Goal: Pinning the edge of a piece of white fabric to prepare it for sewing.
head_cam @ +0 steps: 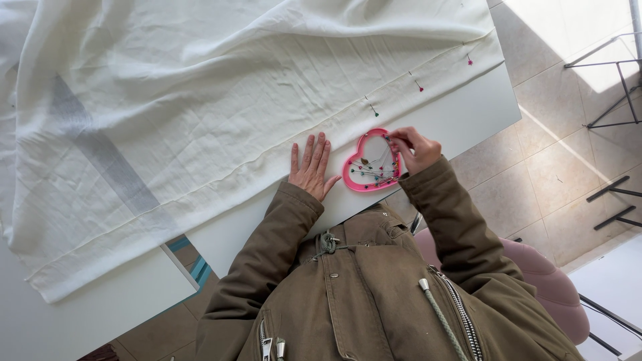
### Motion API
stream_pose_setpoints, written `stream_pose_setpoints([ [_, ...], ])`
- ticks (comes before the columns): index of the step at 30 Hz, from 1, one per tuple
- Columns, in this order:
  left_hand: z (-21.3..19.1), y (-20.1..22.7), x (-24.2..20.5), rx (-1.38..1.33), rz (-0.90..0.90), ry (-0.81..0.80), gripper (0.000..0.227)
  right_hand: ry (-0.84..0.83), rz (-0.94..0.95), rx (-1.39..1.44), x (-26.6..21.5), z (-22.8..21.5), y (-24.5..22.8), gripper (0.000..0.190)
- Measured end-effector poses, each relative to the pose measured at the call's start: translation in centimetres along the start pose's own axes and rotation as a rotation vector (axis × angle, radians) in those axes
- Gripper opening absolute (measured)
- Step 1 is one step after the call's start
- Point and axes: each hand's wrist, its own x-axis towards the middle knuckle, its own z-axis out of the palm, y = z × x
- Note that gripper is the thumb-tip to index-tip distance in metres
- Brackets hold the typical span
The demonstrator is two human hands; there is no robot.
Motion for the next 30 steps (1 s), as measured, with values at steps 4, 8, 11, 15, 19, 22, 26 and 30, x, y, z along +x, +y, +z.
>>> stream_pose_setpoints([
  [4,-0.5,-0.7,-0.1,-0.013,-0.025,0.004,0.095,0.037,0.077,0.235,2.0,5.0,-3.6,0.009],
  [8,-1.2,-1.3,-1.2,-0.018,-0.082,0.016,0.092,-0.074,0.054,0.257,2.3,10.9,-5.4,0.012],
  [11,-1.4,-1.3,-1.8,0.000,-0.129,0.028,0.087,-0.095,0.135,0.281,2.3,13.6,-5.2,0.014],
  [15,-1.0,-1.5,-2.4,0.019,-0.157,0.037,0.084,-0.033,0.121,0.245,2.4,15.7,-3.7,0.017],
  [19,-0.7,-1.6,-2.4,-0.052,-0.161,0.067,0.085,-0.046,0.126,0.238,2.4,15.3,-4.1,0.016],
  [22,-0.5,-1.8,-2.1,-0.032,-0.148,0.077,0.082,-0.095,0.142,0.213,2.3,15.0,-4.4,0.016],
  [26,-0.3,-1.7,-2.7,0.035,-0.129,0.065,0.077,-0.121,0.131,0.167,1.4,15.6,-4.1,0.016],
  [30,-0.4,-1.5,-2.5,0.011,-0.131,0.082,0.076,-0.134,0.137,0.147,1.5,15.6,-3.9,0.016],
])
